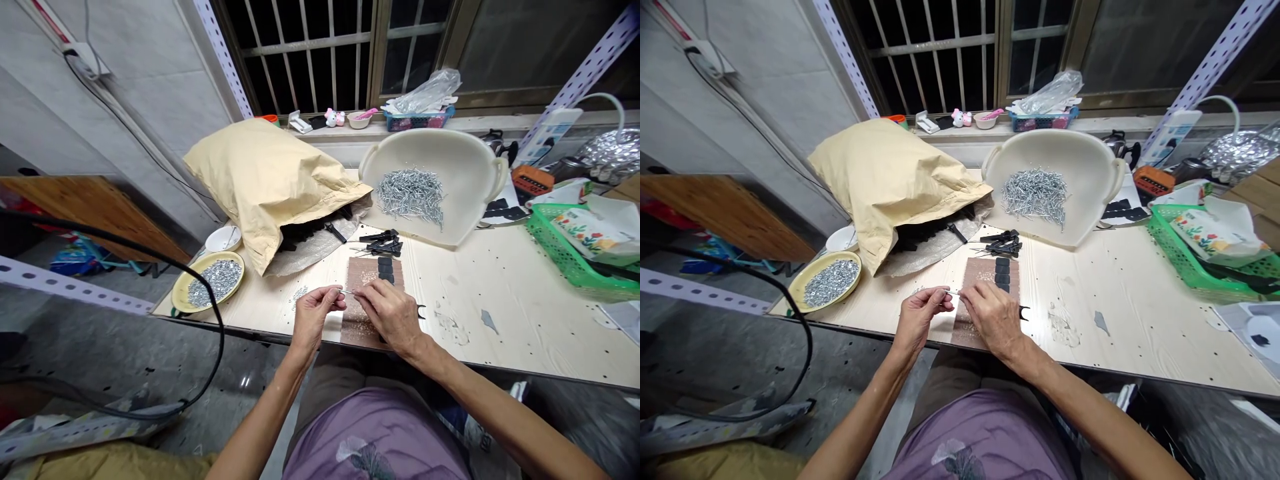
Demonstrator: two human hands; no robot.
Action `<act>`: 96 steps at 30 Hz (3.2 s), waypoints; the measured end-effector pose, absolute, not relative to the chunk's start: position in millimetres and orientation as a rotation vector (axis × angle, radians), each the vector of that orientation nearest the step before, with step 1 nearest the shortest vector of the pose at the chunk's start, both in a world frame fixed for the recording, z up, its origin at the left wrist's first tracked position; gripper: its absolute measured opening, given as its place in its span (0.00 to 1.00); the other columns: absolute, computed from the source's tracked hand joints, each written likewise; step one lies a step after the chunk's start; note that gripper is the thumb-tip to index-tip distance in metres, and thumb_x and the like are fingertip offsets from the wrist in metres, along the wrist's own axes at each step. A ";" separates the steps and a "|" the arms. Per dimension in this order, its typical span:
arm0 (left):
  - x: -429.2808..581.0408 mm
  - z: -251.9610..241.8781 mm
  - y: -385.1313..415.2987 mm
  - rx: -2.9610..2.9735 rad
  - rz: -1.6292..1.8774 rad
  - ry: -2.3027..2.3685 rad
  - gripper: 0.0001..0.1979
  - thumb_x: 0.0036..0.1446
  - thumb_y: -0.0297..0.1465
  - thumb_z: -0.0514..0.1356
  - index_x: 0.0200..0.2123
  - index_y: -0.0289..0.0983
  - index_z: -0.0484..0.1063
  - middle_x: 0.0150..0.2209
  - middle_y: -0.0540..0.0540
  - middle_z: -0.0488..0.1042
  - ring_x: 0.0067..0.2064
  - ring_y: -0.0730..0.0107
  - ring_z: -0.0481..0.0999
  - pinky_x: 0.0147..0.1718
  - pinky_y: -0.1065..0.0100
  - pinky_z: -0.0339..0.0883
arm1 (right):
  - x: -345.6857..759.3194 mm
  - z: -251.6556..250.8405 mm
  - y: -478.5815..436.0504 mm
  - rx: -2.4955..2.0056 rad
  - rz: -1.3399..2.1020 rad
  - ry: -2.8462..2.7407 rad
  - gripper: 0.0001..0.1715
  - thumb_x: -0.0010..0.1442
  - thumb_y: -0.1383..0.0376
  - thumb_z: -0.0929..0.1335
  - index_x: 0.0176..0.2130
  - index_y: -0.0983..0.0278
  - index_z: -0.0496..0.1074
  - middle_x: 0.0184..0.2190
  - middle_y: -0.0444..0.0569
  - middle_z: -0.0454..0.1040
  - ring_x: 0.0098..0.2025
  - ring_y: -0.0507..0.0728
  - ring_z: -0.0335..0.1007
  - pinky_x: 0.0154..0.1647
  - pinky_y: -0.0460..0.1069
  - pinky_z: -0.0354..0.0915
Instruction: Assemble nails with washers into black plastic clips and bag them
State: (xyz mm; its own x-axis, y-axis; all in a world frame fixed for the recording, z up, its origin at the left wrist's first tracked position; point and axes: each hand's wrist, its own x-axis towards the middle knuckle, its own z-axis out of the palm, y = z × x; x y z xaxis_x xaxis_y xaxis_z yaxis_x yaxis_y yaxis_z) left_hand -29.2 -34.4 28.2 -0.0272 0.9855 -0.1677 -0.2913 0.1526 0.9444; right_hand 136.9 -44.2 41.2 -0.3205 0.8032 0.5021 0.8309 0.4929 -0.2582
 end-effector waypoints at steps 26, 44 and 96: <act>-30.5 18.2 -26.6 1.574 1.144 1.265 0.10 0.56 0.34 0.58 0.33 0.35 0.77 0.24 0.49 0.74 0.25 0.75 0.73 0.31 0.72 0.66 | 150.1 29.6 -41.4 -1.417 0.044 -2.210 0.15 0.66 0.60 0.60 0.36 0.63 0.72 0.32 0.47 0.73 0.34 0.52 0.68 0.34 0.46 0.56; -22.0 10.0 -22.3 1.266 1.084 1.239 0.13 0.51 0.38 0.62 0.31 0.33 0.76 0.24 0.49 0.74 0.23 0.75 0.71 0.25 0.73 0.67 | 154.9 15.6 -36.8 -1.426 0.342 -2.133 0.11 0.65 0.59 0.60 0.40 0.60 0.69 0.36 0.44 0.73 0.36 0.51 0.69 0.30 0.45 0.56; 21.7 -18.6 -19.4 1.832 0.847 1.538 0.20 0.61 0.36 0.51 0.56 0.40 0.63 0.40 0.44 0.70 0.38 0.67 0.71 0.38 0.67 0.66 | 261.2 -11.9 50.7 -1.167 0.241 -2.357 0.20 0.67 0.62 0.57 0.33 0.65 0.73 0.28 0.46 0.71 0.31 0.50 0.63 0.25 0.45 0.61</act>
State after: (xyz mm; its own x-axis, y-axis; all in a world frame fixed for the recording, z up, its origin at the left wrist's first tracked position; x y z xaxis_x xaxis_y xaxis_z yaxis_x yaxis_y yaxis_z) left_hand 21.7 -19.4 -18.6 0.1274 0.9873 0.0952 0.6079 -0.1536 0.7791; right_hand 261.2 50.7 -11.9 -0.5106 0.7842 0.3525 0.6966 0.6176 -0.3652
